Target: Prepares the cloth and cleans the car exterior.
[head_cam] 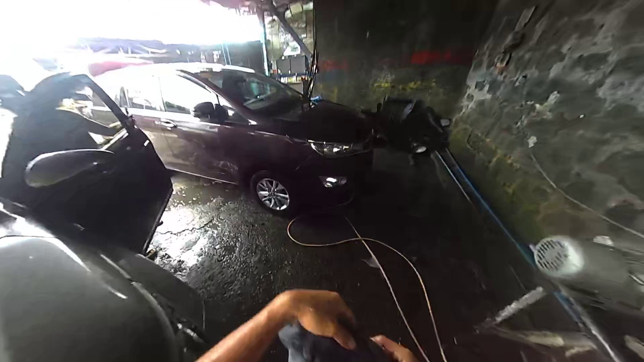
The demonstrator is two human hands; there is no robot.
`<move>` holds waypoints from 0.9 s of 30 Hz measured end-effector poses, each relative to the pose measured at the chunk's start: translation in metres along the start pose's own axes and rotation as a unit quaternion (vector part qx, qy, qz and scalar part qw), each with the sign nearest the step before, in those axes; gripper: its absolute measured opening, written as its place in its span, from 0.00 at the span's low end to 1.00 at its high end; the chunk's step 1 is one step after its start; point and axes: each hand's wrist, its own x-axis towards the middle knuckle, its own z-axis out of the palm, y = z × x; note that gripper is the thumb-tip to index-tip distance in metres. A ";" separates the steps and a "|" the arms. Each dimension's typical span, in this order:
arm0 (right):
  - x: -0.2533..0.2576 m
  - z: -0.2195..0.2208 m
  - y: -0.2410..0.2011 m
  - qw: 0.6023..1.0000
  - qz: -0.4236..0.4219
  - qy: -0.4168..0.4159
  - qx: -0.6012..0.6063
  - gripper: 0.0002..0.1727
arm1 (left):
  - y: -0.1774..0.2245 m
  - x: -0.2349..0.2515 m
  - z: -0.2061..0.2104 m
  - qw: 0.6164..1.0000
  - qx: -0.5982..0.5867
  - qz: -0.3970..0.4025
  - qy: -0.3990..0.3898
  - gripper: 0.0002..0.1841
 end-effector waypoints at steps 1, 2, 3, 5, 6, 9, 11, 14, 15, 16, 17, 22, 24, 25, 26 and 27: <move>0.026 -0.012 -0.014 0.999 -0.001 -0.032 0.031 0.18 | -0.009 0.002 -0.034 1.000 -0.002 0.009 -0.004 0.12; 0.054 -0.025 -0.034 0.996 -0.001 -0.059 0.060 0.17 | -0.017 0.004 -0.073 1.000 -0.005 0.021 0.011 0.11; 0.082 -0.036 -0.055 0.992 0.000 -0.082 0.093 0.17 | -0.027 0.008 -0.111 0.998 -0.015 0.039 0.054 0.11; 0.145 -0.049 -0.085 0.980 0.003 -0.087 0.179 0.17 | -0.064 0.019 -0.177 0.972 -0.059 0.044 0.223 0.13; 0.177 -0.052 -0.094 0.973 0.020 -0.063 0.219 0.17 | -0.094 0.027 -0.194 0.936 -0.085 0.030 0.340 0.16; 0.277 -0.055 -0.088 0.946 0.105 0.009 0.307 0.19 | -0.202 0.062 -0.171 0.734 -0.202 -0.072 0.644 0.24; 0.333 -0.052 -0.051 0.914 0.172 0.033 0.366 0.20 | -0.251 0.091 -0.105 0.626 -0.353 -0.155 0.678 0.24; 0.412 -0.048 0.016 0.878 0.274 0.034 0.392 0.18 | -0.289 0.160 -0.061 0.600 -0.607 -0.216 0.474 0.40; 0.437 -0.049 0.039 0.874 0.303 0.025 0.378 0.18 | -0.302 0.185 -0.068 0.589 -0.681 -0.185 0.394 0.48; 0.464 -0.052 0.058 0.878 0.323 0.018 0.353 0.18 | -0.317 0.211 -0.085 0.573 -0.725 -0.151 0.350 0.49; 0.494 -0.058 0.071 0.888 0.330 0.012 0.320 0.19 | -0.334 0.235 -0.111 0.555 -0.746 -0.121 0.348 0.45; 0.660 -0.124 0.126 0.950 0.308 -0.029 0.037 0.11 | -0.438 0.294 -0.261 0.547 -0.649 -0.170 0.500 0.18; 0.721 -0.154 0.138 0.944 0.304 -0.061 -0.116 0.13 | -0.464 0.305 -0.314 0.565 -0.596 -0.194 0.537 0.13; 0.754 -0.169 0.141 0.937 0.295 -0.074 -0.170 0.15 | -0.476 0.313 -0.342 0.580 -0.572 -0.192 0.547 0.11; 0.787 -0.183 0.142 0.931 0.287 -0.079 -0.210 0.17 | -0.487 0.323 -0.371 0.594 -0.551 -0.188 0.556 0.09; 0.819 -0.198 0.143 0.926 0.280 -0.076 -0.240 0.18 | -0.498 0.333 -0.400 0.605 -0.534 -0.183 0.562 0.08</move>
